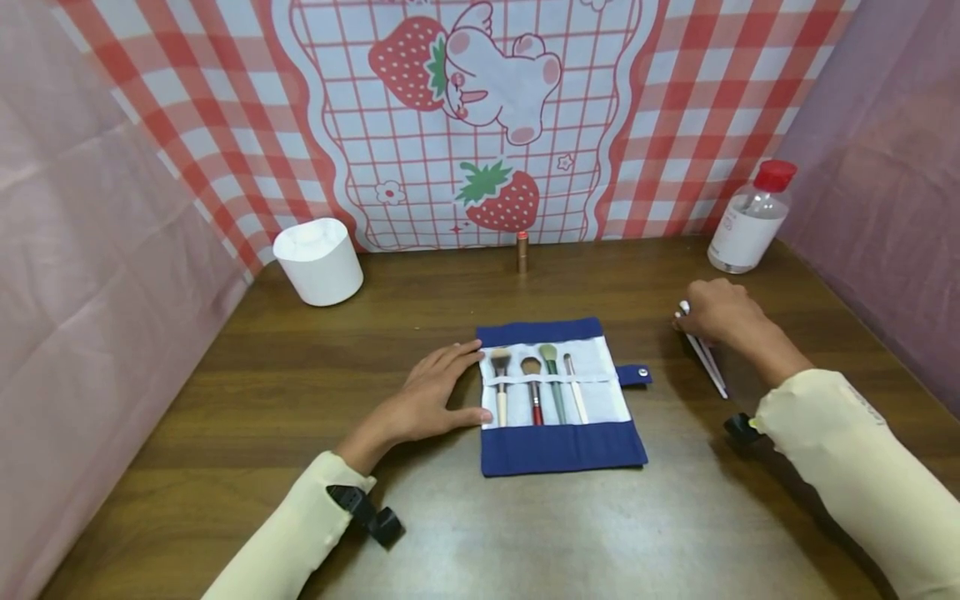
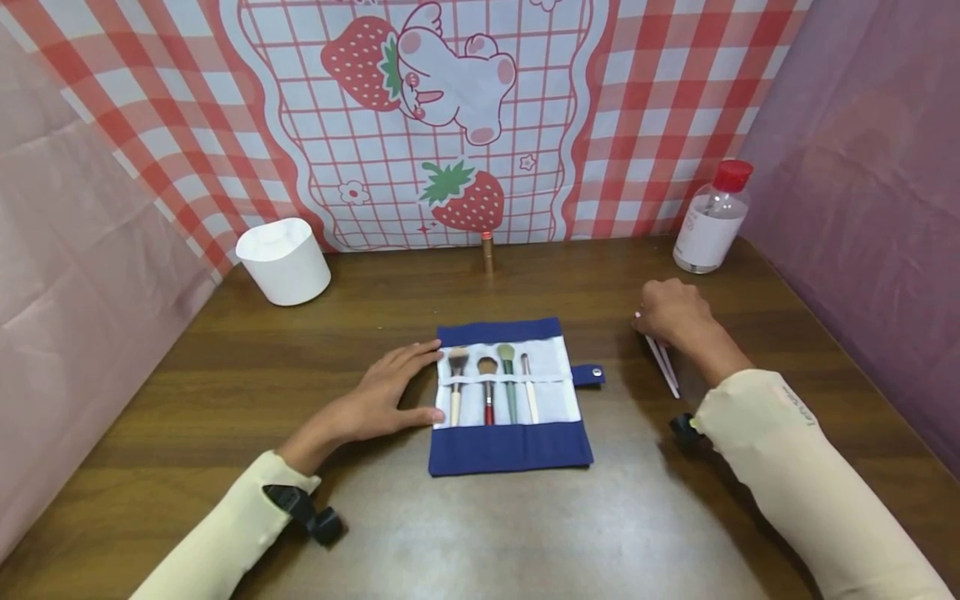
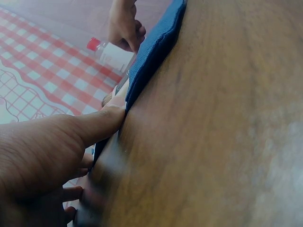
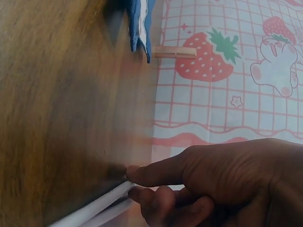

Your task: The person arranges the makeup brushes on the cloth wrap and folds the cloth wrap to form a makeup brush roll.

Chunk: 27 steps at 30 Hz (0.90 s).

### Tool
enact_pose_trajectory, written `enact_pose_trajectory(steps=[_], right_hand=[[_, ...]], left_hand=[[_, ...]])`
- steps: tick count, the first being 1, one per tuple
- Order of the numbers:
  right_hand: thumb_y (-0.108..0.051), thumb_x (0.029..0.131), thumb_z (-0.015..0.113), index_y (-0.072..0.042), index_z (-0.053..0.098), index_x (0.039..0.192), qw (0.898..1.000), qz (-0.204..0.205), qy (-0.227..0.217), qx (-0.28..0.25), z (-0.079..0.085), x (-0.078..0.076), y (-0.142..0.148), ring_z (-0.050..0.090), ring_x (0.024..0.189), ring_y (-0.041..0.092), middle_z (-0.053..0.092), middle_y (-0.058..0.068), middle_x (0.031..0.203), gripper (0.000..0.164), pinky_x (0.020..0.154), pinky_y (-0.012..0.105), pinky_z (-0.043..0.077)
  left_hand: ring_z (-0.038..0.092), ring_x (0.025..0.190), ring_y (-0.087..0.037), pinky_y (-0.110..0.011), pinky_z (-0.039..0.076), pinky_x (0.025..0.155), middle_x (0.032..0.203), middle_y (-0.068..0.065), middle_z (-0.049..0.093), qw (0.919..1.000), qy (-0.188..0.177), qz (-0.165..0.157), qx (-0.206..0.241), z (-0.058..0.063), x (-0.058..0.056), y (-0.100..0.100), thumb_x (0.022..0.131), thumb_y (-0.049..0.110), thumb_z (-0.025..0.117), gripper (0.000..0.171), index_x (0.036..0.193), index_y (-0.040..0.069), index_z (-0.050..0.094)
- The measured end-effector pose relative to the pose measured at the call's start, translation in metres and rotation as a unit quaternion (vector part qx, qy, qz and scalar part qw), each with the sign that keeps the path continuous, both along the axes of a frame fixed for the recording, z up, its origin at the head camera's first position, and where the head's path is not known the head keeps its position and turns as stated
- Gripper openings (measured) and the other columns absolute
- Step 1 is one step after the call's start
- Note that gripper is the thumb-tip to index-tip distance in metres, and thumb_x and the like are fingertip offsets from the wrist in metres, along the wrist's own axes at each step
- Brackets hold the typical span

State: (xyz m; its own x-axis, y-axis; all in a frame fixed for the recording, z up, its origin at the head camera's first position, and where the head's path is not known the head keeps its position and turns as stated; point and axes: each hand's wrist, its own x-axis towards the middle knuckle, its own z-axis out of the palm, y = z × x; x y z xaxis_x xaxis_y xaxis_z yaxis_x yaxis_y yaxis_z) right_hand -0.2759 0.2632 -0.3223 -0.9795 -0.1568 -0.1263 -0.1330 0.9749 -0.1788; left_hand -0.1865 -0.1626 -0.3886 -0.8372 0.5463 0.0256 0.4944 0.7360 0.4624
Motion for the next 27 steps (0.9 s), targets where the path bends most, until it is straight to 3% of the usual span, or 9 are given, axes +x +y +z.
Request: enact_pose_trajectory(steps=[10,16,23,27], right_hand=[[-0.032,0.096,0.06,-0.008,0.06,0.062,0.999,0.003,-0.042,-0.02,0.005,-0.003,-0.015,0.054,0.06,0.023,0.057,0.007,0.062,0.041,0.053,0.036,0.044],[-0.031,0.096,0.057,-0.004,0.067,0.07,0.995,0.019,-0.006,-0.1,0.021,-0.005,-0.027,0.06,0.056,0.02,0.064,0.007,0.061,0.038,0.052,0.033,0.044],[-0.027,0.1,0.057,0.005,0.063,0.107,0.966,0.008,0.057,-0.253,0.022,-0.01,-0.038,0.073,0.066,0.027,0.072,0.013,0.081,0.033,0.057,0.034,0.057],[-0.025,0.102,0.057,0.006,0.054,0.118,0.929,-0.005,0.04,-0.367,0.014,-0.013,-0.045,0.073,0.071,0.029,0.072,0.018,0.094,0.035,0.064,0.043,0.06]], left_hand=[[0.014,0.151,-0.031,-0.059,0.013,0.117,0.166,-0.001,0.018,1.0,0.0,-0.003,-0.001,-0.001,0.0,0.001,0.088,0.061,0.068,0.093,0.159,0.014,0.03],[0.013,0.152,-0.031,-0.058,0.013,0.117,0.167,0.0,0.018,1.0,-0.002,-0.002,0.0,0.001,0.0,0.0,0.088,0.06,0.069,0.093,0.159,0.014,0.029],[0.014,0.151,-0.032,-0.058,0.013,0.117,0.166,-0.001,0.019,1.0,0.001,-0.003,-0.003,0.0,0.0,-0.001,0.088,0.06,0.068,0.093,0.159,0.014,0.03],[0.014,0.151,-0.032,-0.058,0.013,0.117,0.166,-0.002,0.019,1.0,0.002,-0.004,-0.002,0.0,0.0,-0.001,0.089,0.06,0.068,0.093,0.159,0.014,0.029]])
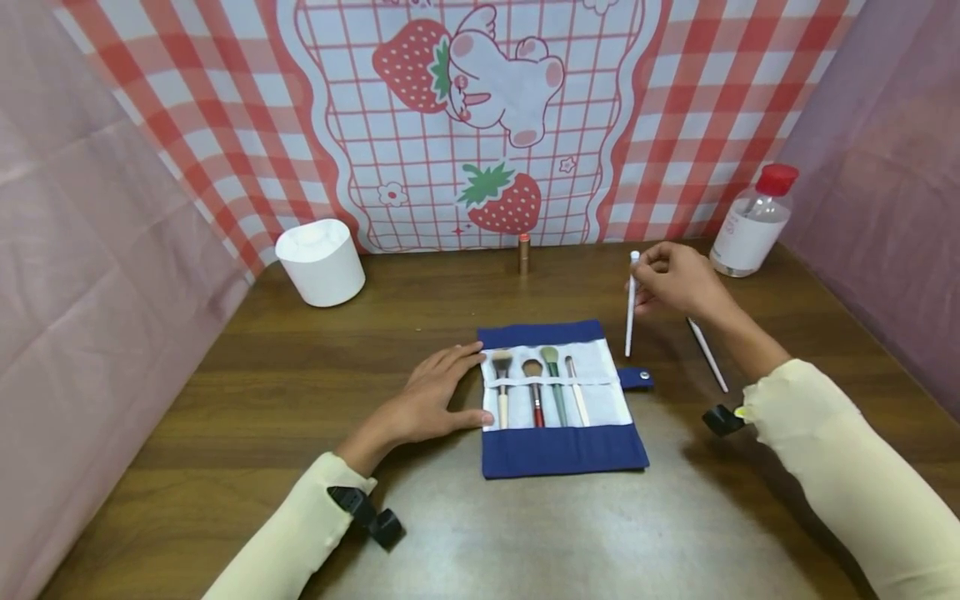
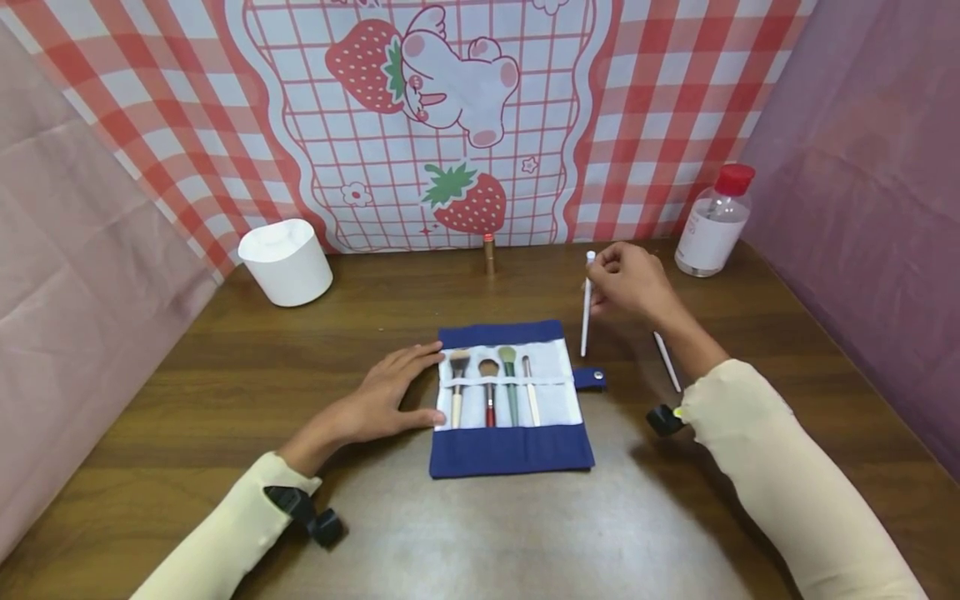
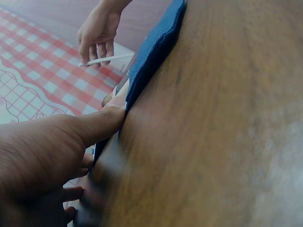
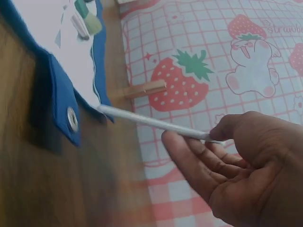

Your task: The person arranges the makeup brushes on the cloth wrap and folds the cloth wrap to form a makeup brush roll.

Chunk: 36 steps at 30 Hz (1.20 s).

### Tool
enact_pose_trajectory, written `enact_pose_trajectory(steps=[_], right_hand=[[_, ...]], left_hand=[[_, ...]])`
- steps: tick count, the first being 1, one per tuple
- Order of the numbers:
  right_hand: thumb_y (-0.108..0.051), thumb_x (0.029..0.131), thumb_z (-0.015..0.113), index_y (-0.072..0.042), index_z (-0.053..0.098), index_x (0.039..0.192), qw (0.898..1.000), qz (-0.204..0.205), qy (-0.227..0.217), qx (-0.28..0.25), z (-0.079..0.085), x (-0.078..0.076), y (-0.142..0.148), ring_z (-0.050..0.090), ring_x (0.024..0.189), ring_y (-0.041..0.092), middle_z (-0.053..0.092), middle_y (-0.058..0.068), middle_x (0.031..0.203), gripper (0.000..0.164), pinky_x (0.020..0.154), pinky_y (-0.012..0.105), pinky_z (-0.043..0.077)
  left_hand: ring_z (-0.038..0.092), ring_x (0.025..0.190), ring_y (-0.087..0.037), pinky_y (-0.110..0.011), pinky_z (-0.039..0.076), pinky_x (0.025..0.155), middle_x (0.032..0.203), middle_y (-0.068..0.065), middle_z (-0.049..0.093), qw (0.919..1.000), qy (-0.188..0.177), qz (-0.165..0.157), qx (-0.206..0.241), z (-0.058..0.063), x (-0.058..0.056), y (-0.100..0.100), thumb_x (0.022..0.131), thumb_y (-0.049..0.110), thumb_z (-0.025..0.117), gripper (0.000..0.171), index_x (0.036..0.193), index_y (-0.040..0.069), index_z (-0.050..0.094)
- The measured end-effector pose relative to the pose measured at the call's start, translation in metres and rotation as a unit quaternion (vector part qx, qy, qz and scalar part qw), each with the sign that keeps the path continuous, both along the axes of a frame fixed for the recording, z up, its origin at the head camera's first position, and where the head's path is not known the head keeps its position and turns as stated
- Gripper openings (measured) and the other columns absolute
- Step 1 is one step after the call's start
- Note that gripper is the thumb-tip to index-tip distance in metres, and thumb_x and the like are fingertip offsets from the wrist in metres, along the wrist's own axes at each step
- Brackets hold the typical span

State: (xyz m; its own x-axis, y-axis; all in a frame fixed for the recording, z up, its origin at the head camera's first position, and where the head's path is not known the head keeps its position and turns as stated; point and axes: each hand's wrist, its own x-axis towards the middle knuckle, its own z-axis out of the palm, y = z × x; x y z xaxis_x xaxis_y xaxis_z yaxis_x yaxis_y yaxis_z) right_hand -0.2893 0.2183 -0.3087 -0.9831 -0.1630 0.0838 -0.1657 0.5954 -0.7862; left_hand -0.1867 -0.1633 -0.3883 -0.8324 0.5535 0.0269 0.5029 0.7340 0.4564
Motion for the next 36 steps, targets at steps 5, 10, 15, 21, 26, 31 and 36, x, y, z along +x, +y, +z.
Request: enact_pose_trajectory(steps=[5,10,15,21,26,31,36], right_hand=[[-0.017,0.105,0.054,0.007,0.045,0.122,0.99,0.02,-0.053,-0.133,-0.011,-0.002,-0.011,0.072,0.076,0.028,0.066,0.025,0.105,0.03,0.074,0.053,0.058],[-0.012,0.104,0.054,0.007,0.042,0.123,0.982,0.031,-0.078,-0.167,-0.023,-0.002,-0.022,0.071,0.074,0.029,0.061,0.025,0.109,0.029,0.074,0.053,0.058],[-0.009,0.104,0.052,0.006,0.038,0.128,0.977,0.033,-0.102,-0.187,-0.035,-0.002,-0.029,0.071,0.074,0.031,0.057,0.033,0.114,0.031,0.072,0.053,0.058],[-0.006,0.104,0.051,0.01,0.038,0.129,0.969,0.069,-0.136,-0.193,-0.042,0.001,-0.034,0.071,0.073,0.03,0.057,0.038,0.115,0.033,0.071,0.05,0.059],[-0.004,0.102,0.056,0.014,0.038,0.13,0.964,0.101,-0.161,-0.184,-0.044,0.003,-0.038,0.071,0.073,0.032,0.062,0.029,0.106,0.038,0.071,0.05,0.059],[-0.004,0.102,0.056,0.014,0.043,0.127,0.962,0.133,-0.188,-0.144,-0.046,0.005,-0.039,0.07,0.077,0.034,0.063,0.025,0.102,0.033,0.074,0.048,0.059],[-0.002,0.1,0.056,0.012,0.051,0.119,0.959,0.175,-0.204,-0.091,-0.047,0.007,-0.037,0.067,0.086,0.029,0.061,0.023,0.102,0.024,0.078,0.042,0.059]], left_hand=[[0.015,0.151,-0.031,-0.058,0.014,0.117,0.166,-0.002,0.019,1.0,0.0,0.0,0.0,0.0,0.0,0.0,0.088,0.06,0.068,0.093,0.159,0.014,0.029],[0.014,0.151,-0.03,-0.058,0.013,0.117,0.167,0.0,0.018,1.0,-0.003,0.003,-0.003,-0.001,0.0,0.0,0.088,0.061,0.068,0.093,0.159,0.015,0.029],[0.014,0.151,-0.03,-0.058,0.013,0.117,0.167,0.0,0.018,1.0,-0.002,0.004,-0.004,-0.001,0.0,0.0,0.088,0.061,0.068,0.094,0.159,0.015,0.029],[0.013,0.152,-0.03,-0.058,0.013,0.117,0.167,0.0,0.017,1.0,-0.003,0.005,-0.004,-0.002,-0.001,0.0,0.088,0.062,0.068,0.094,0.159,0.015,0.029],[0.014,0.151,-0.031,-0.058,0.013,0.117,0.167,0.001,0.018,1.0,0.002,0.005,-0.001,-0.004,-0.001,0.0,0.088,0.062,0.067,0.093,0.159,0.015,0.029],[0.014,0.151,-0.031,-0.058,0.013,0.117,0.167,0.001,0.018,1.0,0.001,0.004,0.001,-0.002,0.0,0.0,0.087,0.062,0.068,0.094,0.159,0.015,0.03],[0.013,0.152,-0.031,-0.058,0.013,0.117,0.167,0.001,0.018,1.0,-0.005,0.007,0.002,0.0,0.001,0.0,0.087,0.061,0.069,0.093,0.159,0.015,0.031]])
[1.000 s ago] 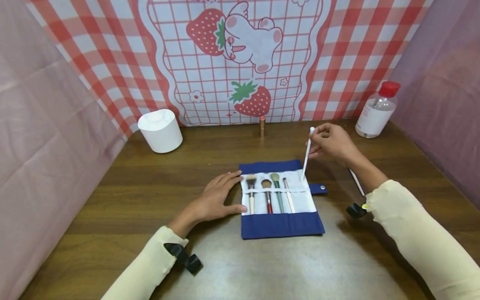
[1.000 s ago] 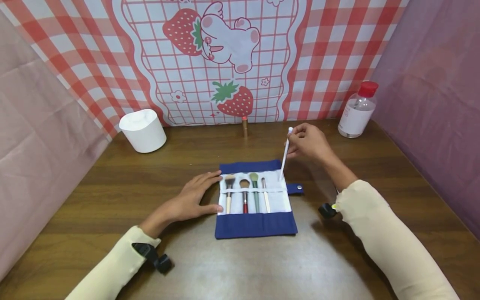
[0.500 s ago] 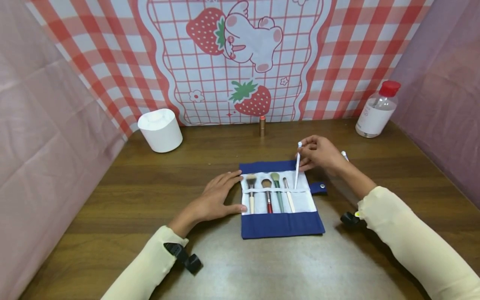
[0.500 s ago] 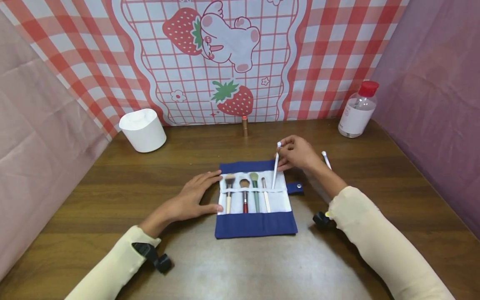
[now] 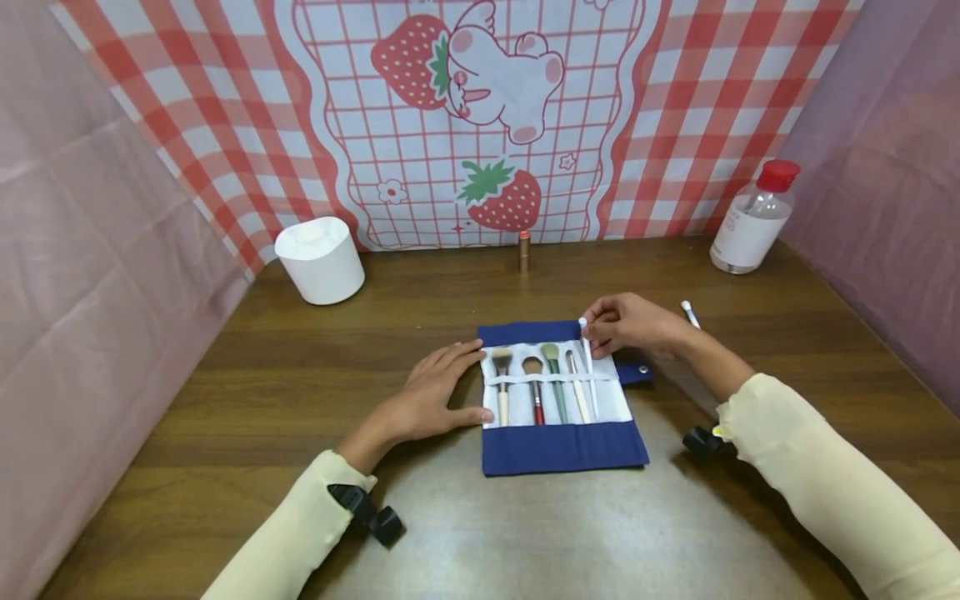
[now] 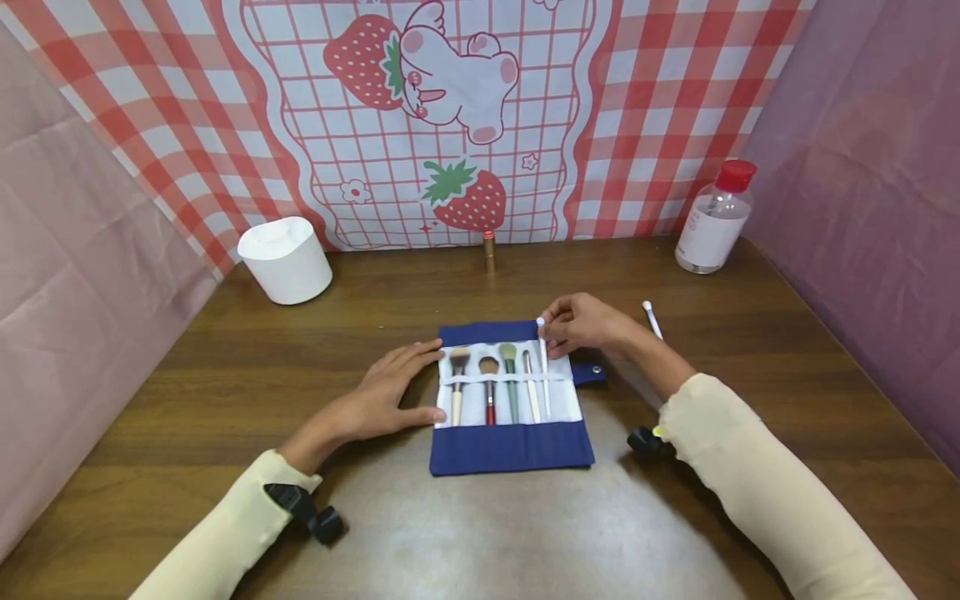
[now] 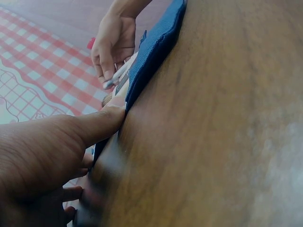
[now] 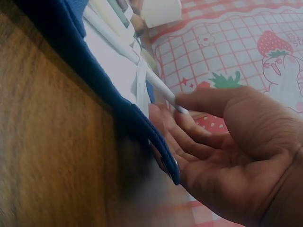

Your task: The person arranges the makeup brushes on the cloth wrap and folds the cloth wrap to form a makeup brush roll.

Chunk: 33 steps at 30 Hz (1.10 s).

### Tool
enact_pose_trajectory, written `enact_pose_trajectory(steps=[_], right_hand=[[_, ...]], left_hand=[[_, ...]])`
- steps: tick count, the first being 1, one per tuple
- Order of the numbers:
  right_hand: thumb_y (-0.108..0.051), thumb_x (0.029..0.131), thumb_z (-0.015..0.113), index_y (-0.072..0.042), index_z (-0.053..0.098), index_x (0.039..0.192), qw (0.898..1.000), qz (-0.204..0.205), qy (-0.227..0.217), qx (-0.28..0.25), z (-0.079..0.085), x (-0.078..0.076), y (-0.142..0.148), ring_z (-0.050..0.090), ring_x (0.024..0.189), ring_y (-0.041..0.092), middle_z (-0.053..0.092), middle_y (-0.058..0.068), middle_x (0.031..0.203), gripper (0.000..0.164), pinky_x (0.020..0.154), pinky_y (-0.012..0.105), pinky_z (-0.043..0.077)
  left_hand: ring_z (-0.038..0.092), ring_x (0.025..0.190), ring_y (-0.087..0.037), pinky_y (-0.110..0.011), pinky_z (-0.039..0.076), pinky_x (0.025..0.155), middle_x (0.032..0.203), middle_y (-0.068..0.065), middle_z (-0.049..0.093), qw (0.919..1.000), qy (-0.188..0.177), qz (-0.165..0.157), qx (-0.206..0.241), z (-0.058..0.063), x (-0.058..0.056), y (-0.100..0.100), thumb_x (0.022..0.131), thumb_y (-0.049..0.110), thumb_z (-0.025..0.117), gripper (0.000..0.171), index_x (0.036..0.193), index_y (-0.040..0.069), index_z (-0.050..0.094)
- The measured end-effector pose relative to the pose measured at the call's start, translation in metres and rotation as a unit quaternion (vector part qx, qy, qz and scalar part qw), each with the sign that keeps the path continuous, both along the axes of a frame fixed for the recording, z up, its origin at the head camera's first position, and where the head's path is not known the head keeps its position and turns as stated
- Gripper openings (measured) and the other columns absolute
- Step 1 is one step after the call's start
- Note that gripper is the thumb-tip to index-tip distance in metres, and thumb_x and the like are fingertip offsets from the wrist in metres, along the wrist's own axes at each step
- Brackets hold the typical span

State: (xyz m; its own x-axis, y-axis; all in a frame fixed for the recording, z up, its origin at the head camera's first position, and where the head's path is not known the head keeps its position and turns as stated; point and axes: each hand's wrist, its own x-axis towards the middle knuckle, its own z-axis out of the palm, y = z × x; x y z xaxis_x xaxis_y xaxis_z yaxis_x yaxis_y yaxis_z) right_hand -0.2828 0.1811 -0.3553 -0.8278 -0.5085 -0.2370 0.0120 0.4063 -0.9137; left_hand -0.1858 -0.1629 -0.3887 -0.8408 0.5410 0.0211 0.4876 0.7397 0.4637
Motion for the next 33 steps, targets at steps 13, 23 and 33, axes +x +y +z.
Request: enact_pose_trajectory(steps=[13,23,33], right_hand=[[-0.023,0.093,0.074,-0.007,0.069,0.103,0.974,0.14,0.101,0.144,0.009,0.003,0.007,0.056,0.093,0.022,0.066,0.008,0.105,0.019,0.081,0.036,0.048],[-0.032,0.101,0.062,-0.012,0.073,0.111,0.942,0.089,0.201,0.253,0.029,0.011,0.012,0.059,0.088,0.02,0.068,0.003,0.101,0.025,0.076,0.038,0.049],[-0.017,0.092,0.065,-0.003,0.067,0.082,0.862,-0.032,0.3,0.407,0.054,0.003,0.058,0.055,0.067,0.024,0.06,0.006,0.071,0.018,0.06,0.042,0.047]], left_hand=[[0.014,0.152,-0.031,-0.059,0.013,0.117,0.166,0.0,0.018,1.0,0.002,-0.001,-0.004,0.0,-0.001,0.0,0.088,0.06,0.068,0.092,0.159,0.015,0.03],[0.013,0.152,-0.031,-0.058,0.013,0.117,0.167,0.0,0.018,1.0,-0.002,-0.002,-0.005,-0.001,0.0,0.0,0.088,0.061,0.068,0.093,0.159,0.015,0.03],[0.014,0.151,-0.032,-0.058,0.013,0.118,0.167,-0.001,0.018,1.0,0.001,-0.004,-0.009,0.0,0.0,0.001,0.088,0.061,0.068,0.093,0.159,0.015,0.029]])
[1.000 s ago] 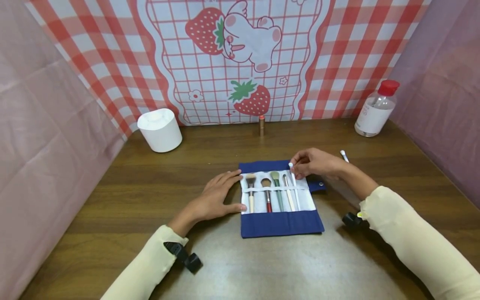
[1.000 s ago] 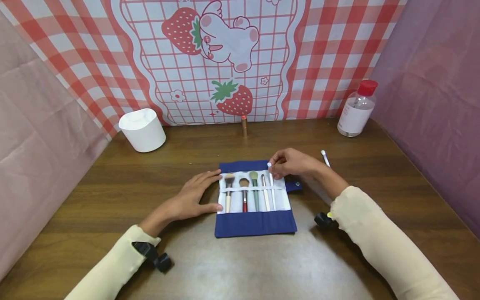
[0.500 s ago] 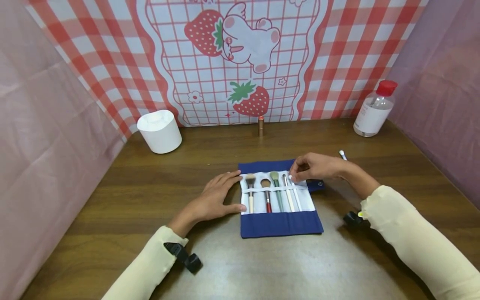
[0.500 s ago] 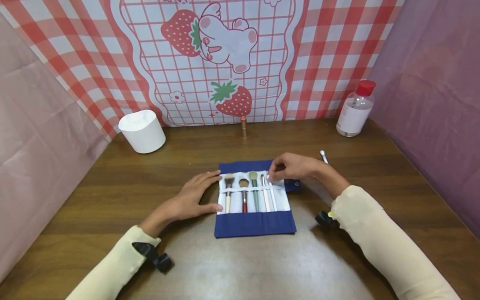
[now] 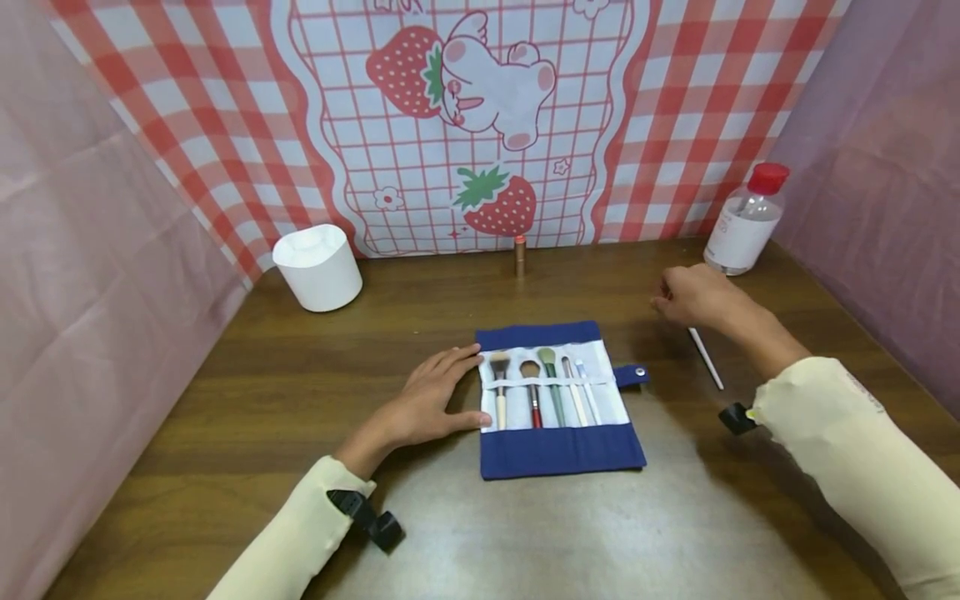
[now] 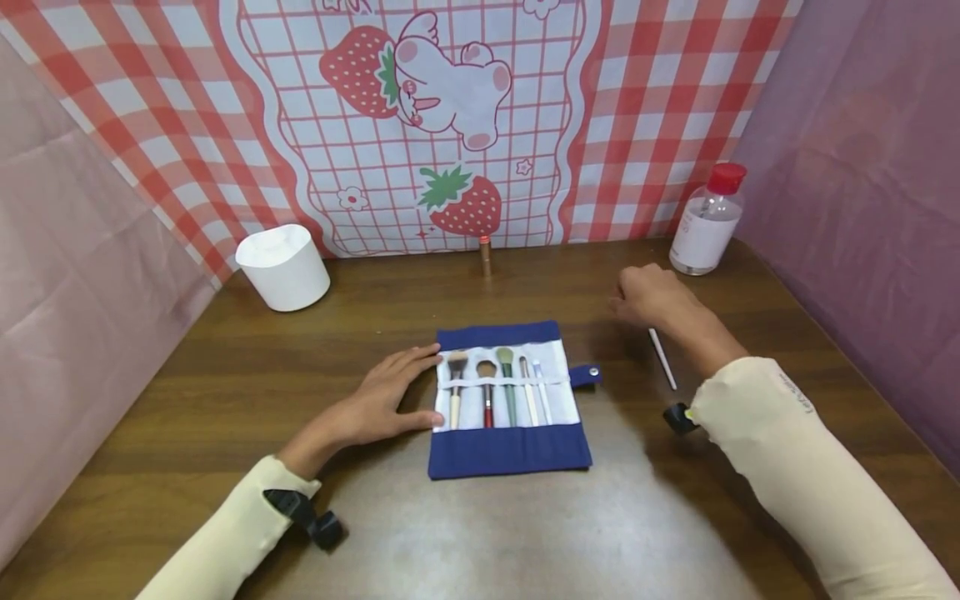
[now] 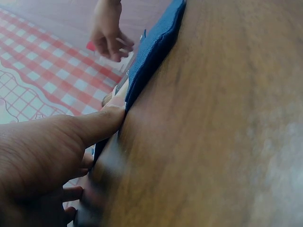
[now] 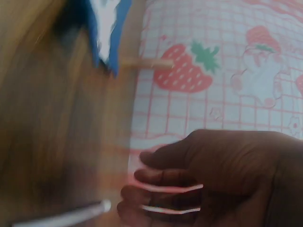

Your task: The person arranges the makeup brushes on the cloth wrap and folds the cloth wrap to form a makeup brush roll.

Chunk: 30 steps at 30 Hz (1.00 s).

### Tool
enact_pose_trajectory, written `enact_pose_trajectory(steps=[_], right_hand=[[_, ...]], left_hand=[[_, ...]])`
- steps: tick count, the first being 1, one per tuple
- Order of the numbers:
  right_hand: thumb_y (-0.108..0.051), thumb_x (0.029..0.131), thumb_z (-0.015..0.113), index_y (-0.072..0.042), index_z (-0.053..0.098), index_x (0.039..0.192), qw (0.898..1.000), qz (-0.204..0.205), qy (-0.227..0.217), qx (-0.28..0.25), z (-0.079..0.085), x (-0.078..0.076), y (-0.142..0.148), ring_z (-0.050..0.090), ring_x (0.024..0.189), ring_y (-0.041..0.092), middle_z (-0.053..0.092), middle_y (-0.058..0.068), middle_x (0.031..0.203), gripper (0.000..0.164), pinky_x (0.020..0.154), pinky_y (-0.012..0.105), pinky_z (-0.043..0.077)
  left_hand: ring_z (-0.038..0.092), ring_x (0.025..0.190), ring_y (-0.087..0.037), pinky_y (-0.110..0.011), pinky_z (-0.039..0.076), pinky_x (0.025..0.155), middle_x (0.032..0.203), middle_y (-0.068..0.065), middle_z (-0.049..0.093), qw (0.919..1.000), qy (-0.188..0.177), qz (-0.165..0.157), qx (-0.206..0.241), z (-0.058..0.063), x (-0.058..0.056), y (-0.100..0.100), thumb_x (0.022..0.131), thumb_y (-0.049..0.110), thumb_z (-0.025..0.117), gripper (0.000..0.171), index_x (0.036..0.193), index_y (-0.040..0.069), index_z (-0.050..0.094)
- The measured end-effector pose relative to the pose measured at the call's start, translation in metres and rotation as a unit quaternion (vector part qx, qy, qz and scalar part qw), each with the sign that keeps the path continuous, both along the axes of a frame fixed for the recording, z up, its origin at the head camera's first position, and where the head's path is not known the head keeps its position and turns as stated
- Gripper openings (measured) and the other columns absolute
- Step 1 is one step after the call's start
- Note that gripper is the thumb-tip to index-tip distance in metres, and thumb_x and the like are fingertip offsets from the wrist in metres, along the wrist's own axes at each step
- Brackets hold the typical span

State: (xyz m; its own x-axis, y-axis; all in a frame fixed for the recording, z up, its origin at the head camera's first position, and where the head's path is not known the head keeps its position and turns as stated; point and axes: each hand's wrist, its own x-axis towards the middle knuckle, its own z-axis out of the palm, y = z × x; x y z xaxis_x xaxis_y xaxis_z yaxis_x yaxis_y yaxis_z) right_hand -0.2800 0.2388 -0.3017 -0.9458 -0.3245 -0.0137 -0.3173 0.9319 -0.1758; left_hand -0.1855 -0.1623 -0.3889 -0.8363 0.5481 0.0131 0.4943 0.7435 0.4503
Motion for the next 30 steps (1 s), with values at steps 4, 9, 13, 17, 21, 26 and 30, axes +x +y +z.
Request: enact_pose_trajectory(steps=[4,9,13,17,21,26,30], right_hand=[[-0.017,0.088,0.065,-0.01,0.057,0.06,0.999,-0.014,0.0,0.037,-0.003,-0.002,0.02,0.048,0.058,0.023,0.051,0.004,0.059,0.03,0.053,0.041,0.041],[-0.021,0.089,0.065,-0.01,0.057,0.058,0.999,-0.029,-0.017,0.029,-0.012,-0.005,0.034,0.052,0.058,0.026,0.053,0.005,0.059,0.034,0.055,0.045,0.044],[-0.021,0.089,0.067,-0.012,0.057,0.059,0.998,-0.045,-0.054,0.004,-0.02,-0.005,0.035,0.058,0.055,0.022,0.058,0.003,0.054,0.032,0.056,0.039,0.044],[-0.016,0.087,0.065,-0.014,0.055,0.058,0.997,-0.046,-0.06,-0.002,-0.024,-0.006,0.033,0.059,0.052,0.019,0.058,0.0,0.051,0.031,0.054,0.035,0.044],[-0.016,0.087,0.059,-0.013,0.057,0.058,0.997,-0.046,-0.055,-0.005,-0.024,-0.009,0.031,0.06,0.054,0.02,0.06,0.0,0.052,0.029,0.056,0.036,0.044],[-0.017,0.092,0.057,-0.003,0.069,0.078,0.996,-0.035,-0.063,-0.053,-0.023,-0.013,0.03,0.063,0.056,0.016,0.062,0.0,0.057,0.024,0.056,0.034,0.046],[-0.015,0.096,0.057,0.008,0.068,0.107,0.988,-0.026,-0.078,-0.129,-0.021,-0.014,0.025,0.064,0.057,0.015,0.064,0.002,0.066,0.028,0.054,0.031,0.05]], left_hand=[[0.014,0.151,-0.032,-0.058,0.013,0.118,0.166,-0.002,0.018,1.0,0.002,-0.002,0.0,-0.001,0.0,-0.001,0.088,0.06,0.068,0.093,0.159,0.014,0.029],[0.014,0.151,-0.033,-0.059,0.013,0.117,0.167,-0.002,0.018,1.0,0.0,-0.001,0.005,0.0,0.0,-0.001,0.089,0.059,0.069,0.092,0.159,0.014,0.029],[0.013,0.151,-0.033,-0.059,0.013,0.117,0.167,-0.001,0.018,1.0,-0.001,-0.001,0.006,0.001,0.001,0.0,0.089,0.059,0.069,0.092,0.159,0.014,0.029],[0.014,0.151,-0.032,-0.058,0.013,0.118,0.167,-0.001,0.018,1.0,0.0,0.0,0.003,0.001,0.001,0.0,0.089,0.06,0.068,0.093,0.159,0.015,0.029],[0.014,0.151,-0.032,-0.058,0.013,0.118,0.167,0.0,0.018,1.0,0.001,0.002,0.002,0.0,0.0,0.0,0.088,0.06,0.068,0.093,0.159,0.015,0.029],[0.014,0.151,-0.032,-0.058,0.013,0.117,0.166,-0.001,0.019,1.0,0.005,0.0,0.005,-0.001,0.0,-0.001,0.088,0.06,0.068,0.092,0.159,0.015,0.03],[0.014,0.151,-0.032,-0.058,0.013,0.117,0.166,-0.001,0.019,1.0,0.007,-0.001,0.007,-0.002,-0.001,-0.001,0.088,0.06,0.068,0.092,0.159,0.014,0.03]])
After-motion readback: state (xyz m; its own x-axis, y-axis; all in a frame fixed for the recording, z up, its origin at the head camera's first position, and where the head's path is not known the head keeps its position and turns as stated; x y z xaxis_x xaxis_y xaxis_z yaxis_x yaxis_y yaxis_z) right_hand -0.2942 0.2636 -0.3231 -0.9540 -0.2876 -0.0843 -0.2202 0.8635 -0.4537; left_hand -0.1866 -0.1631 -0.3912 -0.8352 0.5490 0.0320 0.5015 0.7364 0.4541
